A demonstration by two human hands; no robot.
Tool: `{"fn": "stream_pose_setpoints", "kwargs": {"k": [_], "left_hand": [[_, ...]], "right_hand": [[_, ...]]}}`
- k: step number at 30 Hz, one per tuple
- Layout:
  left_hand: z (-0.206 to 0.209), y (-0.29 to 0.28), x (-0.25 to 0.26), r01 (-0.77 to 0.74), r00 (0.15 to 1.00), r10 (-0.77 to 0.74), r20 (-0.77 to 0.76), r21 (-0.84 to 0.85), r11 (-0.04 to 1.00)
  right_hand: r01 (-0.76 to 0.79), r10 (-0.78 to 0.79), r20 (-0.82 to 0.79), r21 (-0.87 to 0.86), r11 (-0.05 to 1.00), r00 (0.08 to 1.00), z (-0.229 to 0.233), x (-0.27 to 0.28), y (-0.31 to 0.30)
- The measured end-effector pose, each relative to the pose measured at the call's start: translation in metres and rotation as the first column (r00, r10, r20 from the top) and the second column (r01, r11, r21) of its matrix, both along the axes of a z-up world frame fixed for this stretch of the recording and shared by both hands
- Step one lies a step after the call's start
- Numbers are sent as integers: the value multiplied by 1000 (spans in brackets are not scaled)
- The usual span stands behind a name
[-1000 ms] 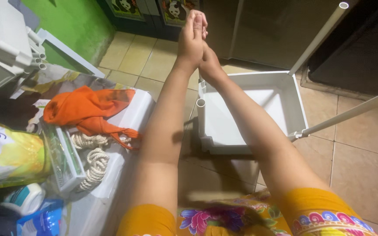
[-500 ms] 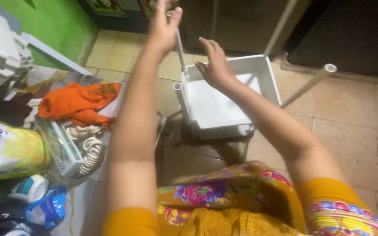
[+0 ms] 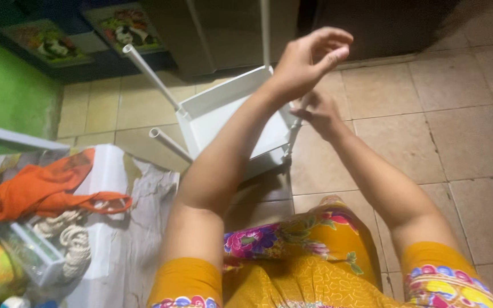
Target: The person wipes white plastic furniture parts with an orange cloth, then inserts white poles into the corners of a plastic tray to assemble a small stand or shelf.
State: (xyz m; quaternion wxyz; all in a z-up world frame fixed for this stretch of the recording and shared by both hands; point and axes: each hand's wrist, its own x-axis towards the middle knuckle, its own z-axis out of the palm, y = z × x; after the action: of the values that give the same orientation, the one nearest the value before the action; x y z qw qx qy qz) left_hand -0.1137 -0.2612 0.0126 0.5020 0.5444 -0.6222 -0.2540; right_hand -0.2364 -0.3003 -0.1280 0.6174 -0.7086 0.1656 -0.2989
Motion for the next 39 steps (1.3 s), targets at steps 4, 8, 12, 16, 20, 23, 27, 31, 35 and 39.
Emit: {"fn": "stream_pose_setpoints", "kwargs": {"k": [4, 8, 12, 16, 20, 23, 27, 31, 35, 39], "left_hand": [[-45, -23, -12, 7, 987, -21, -161, -88, 996], [-61, -24, -7, -113, 972, 90, -219, -94, 989], [-60, -21, -4, -120, 962, 109, -250, -30, 992], [-64, -20, -8, -110, 963, 89, -256, -69, 992], [-52, -17, -6, -32, 948, 32, -317, 7, 999], [-48, -14, 19, 83, 935, -104, -340, -74, 994], [-60, -11, 74, -193, 977, 166, -132, -222, 956], [-74, -30, 118, -454, 876, 481, 26, -289, 843], [-82, -68, 150, -511, 814, 576, 73, -381, 770], [-76, -126, 169, -549, 802, 597, 35, -351, 759]], "right_hand": [[-42, 18, 95, 262, 964, 995, -20, 26, -15], [-43, -6, 156, 309, 950, 988, -15, 39, -8], [-18, -22, 182, 218, 976, 983, -15, 43, -13], [94, -150, 132, 357, 929, 980, -40, 46, -13], [-132, 77, 156, 378, 916, 985, -36, 28, -23], [-492, 427, 272, 255, 832, 862, -28, 4, -52], [-324, 315, 77, 248, 913, 946, -40, -6, -91], [-72, 75, -126, 29, 997, 989, -53, 65, -125], [-140, 144, 68, -58, 988, 987, -57, 141, -151], [-360, 314, 230, 193, 913, 921, -52, 200, -164]]}}
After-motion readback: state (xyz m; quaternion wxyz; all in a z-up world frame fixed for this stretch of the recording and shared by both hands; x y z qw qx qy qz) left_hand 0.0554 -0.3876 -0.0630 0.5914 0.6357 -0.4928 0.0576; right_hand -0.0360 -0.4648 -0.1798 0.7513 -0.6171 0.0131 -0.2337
